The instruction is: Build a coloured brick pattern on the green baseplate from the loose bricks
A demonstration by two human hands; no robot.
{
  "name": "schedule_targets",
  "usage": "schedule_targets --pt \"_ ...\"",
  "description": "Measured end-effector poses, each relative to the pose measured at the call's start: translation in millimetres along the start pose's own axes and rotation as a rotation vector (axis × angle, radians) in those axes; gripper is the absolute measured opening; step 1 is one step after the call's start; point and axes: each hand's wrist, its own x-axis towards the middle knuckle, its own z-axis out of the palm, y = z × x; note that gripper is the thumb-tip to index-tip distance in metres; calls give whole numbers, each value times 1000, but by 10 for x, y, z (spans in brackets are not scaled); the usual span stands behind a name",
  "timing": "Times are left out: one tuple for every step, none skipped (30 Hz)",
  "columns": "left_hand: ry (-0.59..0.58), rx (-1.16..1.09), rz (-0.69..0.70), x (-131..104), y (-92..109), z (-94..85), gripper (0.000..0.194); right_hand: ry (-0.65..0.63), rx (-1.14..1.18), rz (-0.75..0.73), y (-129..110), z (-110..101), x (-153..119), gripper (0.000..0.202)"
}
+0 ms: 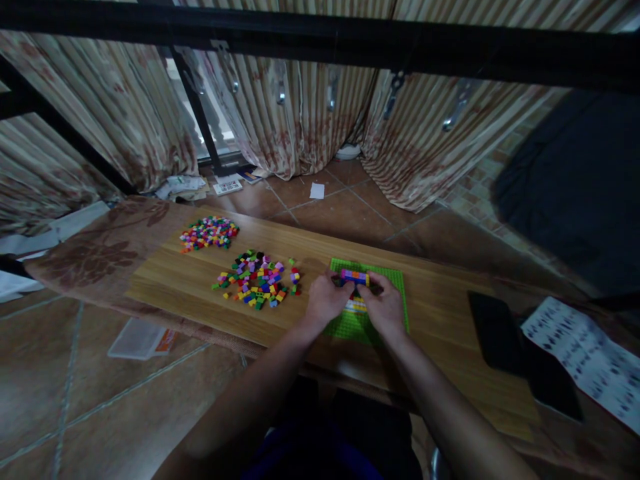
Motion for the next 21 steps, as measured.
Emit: schedule_targets --pt "5 -3 -6 3 0 9 30 7 10 9 5 7 5 44" --pt "9 -4 -16 8 0 17 29 13 20 18 6 13 8 43" --pt "15 -5 -29 16 -1 25 29 15 29 25 5 18 11 43" --pt "19 -6 -40 25 -3 32 30 14 37 32 0 23 13 43" --pt "20 -10 -48 36 -8 39 31 10 44 36 -8 25 13 43" --pt "17 -18 -47 47 -17 45 31 3 51 41 -19 25 11 43" --pt "13 -27 -41 58 -30 49 31 -4 62 47 -33 21 7 44" --pt "10 -39 -32 68 -49 49 31 -9 82 55 -49 14 -1 45" --pt "9 -57 -20 75 -72 43 31 -12 110 63 -67 1 -13 46" --pt "14 -85 -8 79 -99 29 31 -8 139 68 -87 -18 -32 49" --pt "30 -127 -2 74 -128 5 32 9 165 70 -109 -44 -59 50" --pt "56 -187 -1 59 -157 -28 32 31 184 66 -130 -75 -97 51" --pt "85 -272 -7 31 -186 -69 30 55 194 56 -152 -110 -148 51" --pt "105 -386 -25 -14 -211 -117 28 79 195 41 -172 -146 -212 49" --pt "116 -511 -52 -75 -233 -166 23 91 191 25 -190 -181 -290 46" --pt "102 -651 -91 -151 -251 -212 19 94 188 7 -206 -210 -381 42" --pt "64 -794 -146 -240 -264 -250 16 85 184 -12 -220 -230 -482 38" --pt "24 -841 -165 -337 -272 -277 16 57 178 -32 -232 -242 -588 35" --pt "-11 -862 -173 -436 -277 -289 17 38 172 -54 -241 -243 -695 32" --pt "-52 -879 -181 -531 -279 -287 18 9 163 -83 -248 -238 -797 29" --pt "-105 -889 -186 -618 -278 -273 20 -29 150 -116 -254 -228 -889 28"
